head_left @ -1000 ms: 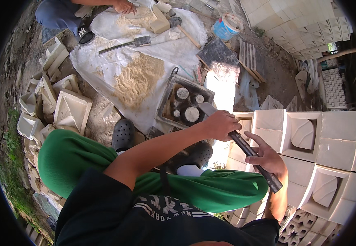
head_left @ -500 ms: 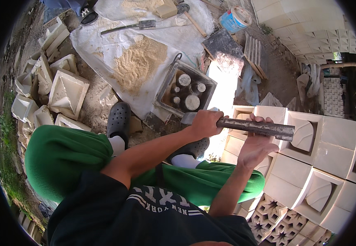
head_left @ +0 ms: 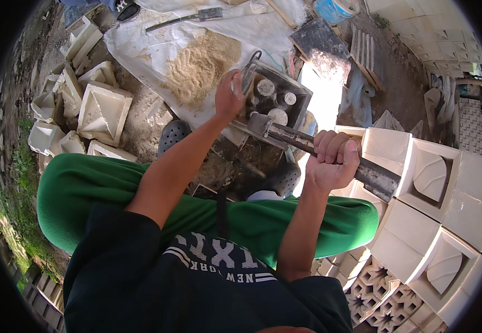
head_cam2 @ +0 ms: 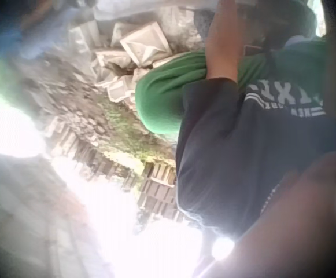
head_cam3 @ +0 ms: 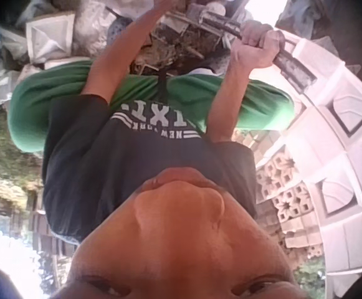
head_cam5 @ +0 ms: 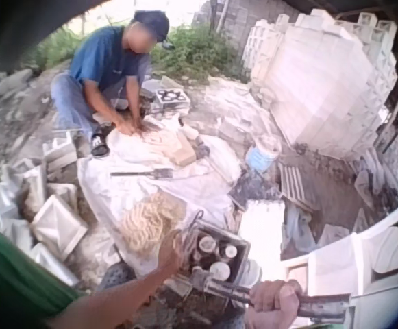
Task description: The person scrapes sand-like material into a metal mold, presses it down with their hands, and then uses a heavy tool to pack the material firmly into the mold.
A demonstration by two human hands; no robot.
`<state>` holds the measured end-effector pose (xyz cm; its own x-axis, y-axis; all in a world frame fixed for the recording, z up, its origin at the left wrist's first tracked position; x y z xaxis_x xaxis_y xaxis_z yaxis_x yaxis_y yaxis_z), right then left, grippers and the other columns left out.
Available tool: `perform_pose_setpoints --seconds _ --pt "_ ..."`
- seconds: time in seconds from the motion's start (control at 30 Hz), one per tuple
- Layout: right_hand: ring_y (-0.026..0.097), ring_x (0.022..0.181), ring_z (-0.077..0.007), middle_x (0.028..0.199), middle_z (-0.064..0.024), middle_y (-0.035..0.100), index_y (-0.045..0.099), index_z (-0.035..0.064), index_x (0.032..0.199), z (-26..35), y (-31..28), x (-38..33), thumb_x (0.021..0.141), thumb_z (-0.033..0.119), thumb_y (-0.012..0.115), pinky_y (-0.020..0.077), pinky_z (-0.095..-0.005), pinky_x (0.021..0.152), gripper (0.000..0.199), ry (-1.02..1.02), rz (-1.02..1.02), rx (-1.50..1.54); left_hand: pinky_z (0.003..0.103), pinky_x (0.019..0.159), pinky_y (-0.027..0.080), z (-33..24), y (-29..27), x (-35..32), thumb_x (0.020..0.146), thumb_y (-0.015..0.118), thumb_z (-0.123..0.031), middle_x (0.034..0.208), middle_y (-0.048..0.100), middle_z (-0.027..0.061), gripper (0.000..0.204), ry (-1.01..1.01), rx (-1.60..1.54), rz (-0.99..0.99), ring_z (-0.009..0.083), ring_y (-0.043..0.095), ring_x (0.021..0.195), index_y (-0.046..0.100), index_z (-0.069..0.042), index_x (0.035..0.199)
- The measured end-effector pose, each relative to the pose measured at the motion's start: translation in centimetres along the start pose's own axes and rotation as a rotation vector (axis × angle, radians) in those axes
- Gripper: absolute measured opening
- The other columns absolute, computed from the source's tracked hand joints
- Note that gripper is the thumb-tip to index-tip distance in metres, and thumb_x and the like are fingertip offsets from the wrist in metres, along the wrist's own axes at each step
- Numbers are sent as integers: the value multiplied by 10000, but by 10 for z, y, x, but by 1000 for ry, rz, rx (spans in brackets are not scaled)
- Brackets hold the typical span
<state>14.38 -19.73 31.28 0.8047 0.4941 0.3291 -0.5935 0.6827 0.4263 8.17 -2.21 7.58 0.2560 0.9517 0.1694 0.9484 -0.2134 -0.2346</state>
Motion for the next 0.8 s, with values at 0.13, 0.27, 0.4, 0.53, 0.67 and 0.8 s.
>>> perform_pose_setpoints --seconds 0.13,0.27,0.4,0.53,0.67,0.8 --pt "213 436 -100 479 9 283 290 149 611 -19 17 3 897 150 464 235 -295 459 335 2 38 -49 384 816 479 62 -13 -5 986 518 -345 965 675 175 370 -257 -55 167 313 642 909 647 -16 1096" --pt "294 472 -89 533 9 360 371 103 640 -52 21 6 878 51 511 249 -271 458 281 44 63 27 381 764 474 70 0 -19 987 509 -406 872 671 179 450 -278 -95 306 300 632 807 660 17 1022" --pt "279 494 -87 543 19 334 344 121 647 -78 25 5 879 55 512 234 -272 474 294 224 -9 -96 391 744 463 62 8 -18 975 506 -466 825 657 191 517 -357 -42 402 309 608 765 661 27 977" --pt "305 505 -77 561 24 344 334 119 655 -115 14 0 880 86 526 235 -259 468 298 216 59 -262 397 737 460 62 9 -18 955 508 -519 793 648 193 568 -445 -35 372 328 601 754 667 26 953" --pt "304 499 -77 557 25 343 326 122 645 -123 10 0 875 90 526 234 -260 469 306 330 -12 -250 412 735 461 53 8 -18 943 502 -555 781 654 191 602 -488 18 385 351 609 753 678 21 932" --pt "294 489 -87 542 22 332 331 121 638 -110 21 3 863 71 514 239 -269 468 294 261 -21 -138 441 750 465 62 4 -15 965 427 -561 824 669 215 621 -536 169 343 390 629 804 693 -1 936"
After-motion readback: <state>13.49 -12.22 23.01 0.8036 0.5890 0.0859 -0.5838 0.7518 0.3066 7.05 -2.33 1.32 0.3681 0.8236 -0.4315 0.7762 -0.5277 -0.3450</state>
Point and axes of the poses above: each hand's wrist, its own x-axis towards the middle knuckle, its own y-axis out of the palm, z = x × y, the point moved 1 cm from there along x, towards the middle knuckle
